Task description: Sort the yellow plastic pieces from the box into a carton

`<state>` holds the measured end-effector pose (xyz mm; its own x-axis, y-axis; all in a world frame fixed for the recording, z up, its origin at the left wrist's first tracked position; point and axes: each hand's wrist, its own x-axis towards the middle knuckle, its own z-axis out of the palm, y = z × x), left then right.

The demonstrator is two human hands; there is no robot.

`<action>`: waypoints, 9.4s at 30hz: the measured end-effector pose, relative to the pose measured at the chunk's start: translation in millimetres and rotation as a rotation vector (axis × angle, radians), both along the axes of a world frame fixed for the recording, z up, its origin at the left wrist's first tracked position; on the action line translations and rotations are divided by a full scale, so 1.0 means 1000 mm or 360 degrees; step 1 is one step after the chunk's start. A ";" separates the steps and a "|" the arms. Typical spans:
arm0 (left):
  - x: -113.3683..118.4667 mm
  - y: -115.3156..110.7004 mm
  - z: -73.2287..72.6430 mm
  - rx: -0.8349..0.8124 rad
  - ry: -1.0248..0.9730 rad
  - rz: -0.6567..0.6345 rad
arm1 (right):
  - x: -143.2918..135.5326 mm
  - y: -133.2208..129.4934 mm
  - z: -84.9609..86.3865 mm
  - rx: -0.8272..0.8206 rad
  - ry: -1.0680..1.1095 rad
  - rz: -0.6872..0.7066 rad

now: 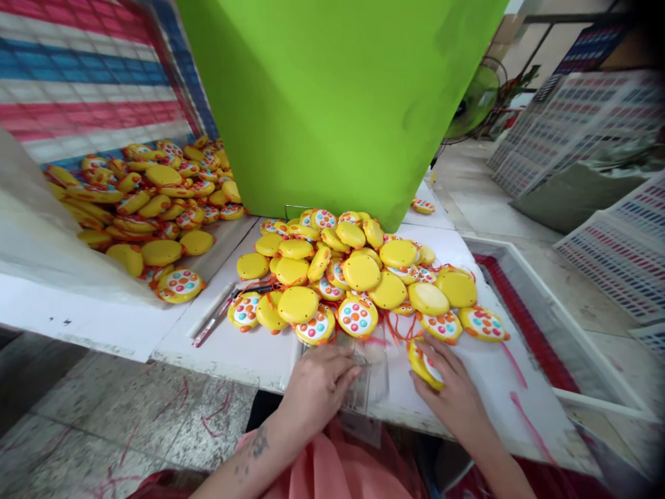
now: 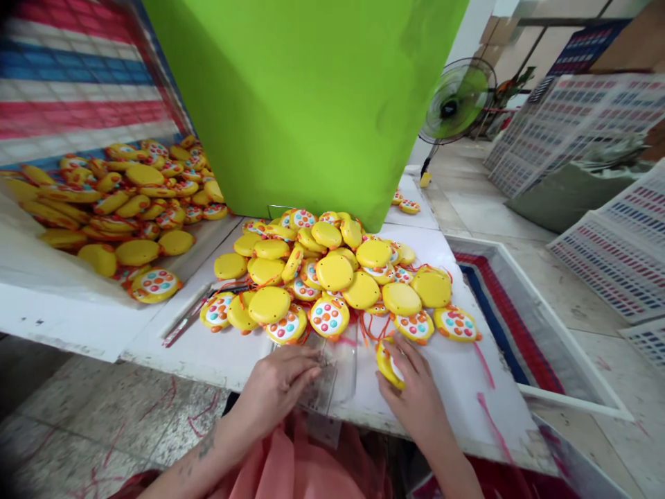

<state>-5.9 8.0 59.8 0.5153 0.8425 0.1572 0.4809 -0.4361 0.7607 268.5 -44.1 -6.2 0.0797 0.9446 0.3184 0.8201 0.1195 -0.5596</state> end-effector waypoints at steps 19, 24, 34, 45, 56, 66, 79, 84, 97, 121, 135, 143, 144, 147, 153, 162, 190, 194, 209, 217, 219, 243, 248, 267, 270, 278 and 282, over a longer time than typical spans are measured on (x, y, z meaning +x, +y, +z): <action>0.008 0.008 -0.038 0.0156 0.0379 -0.0081 | -0.049 0.026 0.051 -0.0550 0.0970 0.0188; 0.029 0.015 -0.046 0.0337 0.0820 0.0018 | -0.025 0.023 0.056 -0.0450 0.0823 0.0181; 0.024 0.014 -0.059 0.0739 0.0533 -0.0136 | -0.021 0.030 0.043 -0.0409 0.0894 0.0069; 0.016 0.008 -0.062 0.0986 0.0026 -0.0147 | -0.064 0.053 0.033 -0.0438 0.0807 0.0324; 0.015 0.020 -0.039 0.0455 -0.0051 -0.0225 | -0.045 0.027 0.040 -0.0541 0.0419 -0.0029; 0.008 0.018 -0.023 0.0205 0.0021 -0.0308 | -0.072 0.004 0.014 -0.0807 0.1106 0.0007; 0.011 0.007 -0.018 0.0127 -0.0035 -0.0096 | -0.089 0.009 0.023 -0.0247 0.1144 -0.0159; 0.016 0.004 -0.018 0.0242 0.0033 -0.0083 | -0.101 0.019 0.038 -0.0195 0.1528 -0.0208; -0.001 -0.002 -0.037 -0.0848 -0.0861 0.0269 | -0.098 0.019 0.036 -0.0050 0.1482 -0.0313; 0.004 0.011 -0.052 -0.1197 -0.1058 0.0307 | -0.089 0.042 0.039 0.0296 -0.0036 0.0500; -0.011 0.014 -0.044 -0.1097 -0.1084 -0.0148 | -0.129 0.050 0.037 0.0322 -0.0375 0.0757; -0.009 0.015 -0.049 -0.1039 -0.1028 -0.0114 | -0.132 0.043 0.037 0.0222 -0.0476 0.0709; -0.009 0.015 -0.050 -0.1004 -0.0989 -0.0100 | -0.134 0.043 0.037 0.0224 -0.0501 0.0696; -0.011 0.015 -0.052 -0.0929 -0.0887 -0.0071 | -0.142 0.048 0.038 0.0273 -0.0498 0.0612; -0.008 0.014 -0.060 -0.1210 -0.0973 0.0094 | -0.098 0.058 0.020 0.0400 -0.0133 0.0109; -0.003 0.016 -0.053 -0.1589 -0.1191 0.0226 | 0.081 -0.020 -0.025 0.0147 -0.0752 -0.0611; -0.011 0.017 -0.049 -0.1495 -0.1151 0.0164 | -0.032 0.009 0.014 -0.0578 0.1110 -0.0016; -0.014 0.016 -0.048 -0.1482 -0.1227 0.0184 | -0.028 0.013 0.011 -0.0478 0.1378 -0.0027; -0.009 0.019 -0.046 -0.1548 -0.1265 0.0234 | 0.018 0.015 0.024 -0.0229 0.1441 -0.0298; 0.000 0.013 -0.051 -0.1109 -0.0732 0.0188 | 0.018 0.018 0.037 0.0280 0.1615 -0.0652; 0.006 0.011 -0.048 -0.0665 -0.0353 0.0116 | -0.013 0.022 0.027 -0.0037 0.1326 -0.0424; 0.020 0.006 -0.047 0.0800 0.0447 -0.0168 | -0.061 0.056 0.009 0.0006 0.0019 0.0171; 0.023 0.009 -0.057 0.0658 0.0451 -0.0142 | -0.032 0.054 -0.003 -0.0073 0.0669 -0.0020; 0.021 0.012 -0.068 0.0638 0.0180 -0.0128 | -0.045 0.050 0.022 -0.0480 0.1305 0.0384; 0.020 0.012 -0.071 0.0668 0.0019 -0.0090 | -0.049 0.057 0.014 -0.0406 0.1185 0.0290; 0.017 0.010 -0.066 0.0570 -0.0307 0.0130 | -0.071 0.057 0.012 -0.0411 0.0837 0.0381; 0.018 0.009 -0.062 0.0627 -0.0206 0.0184 | -0.075 0.058 0.016 -0.0425 0.0588 0.0471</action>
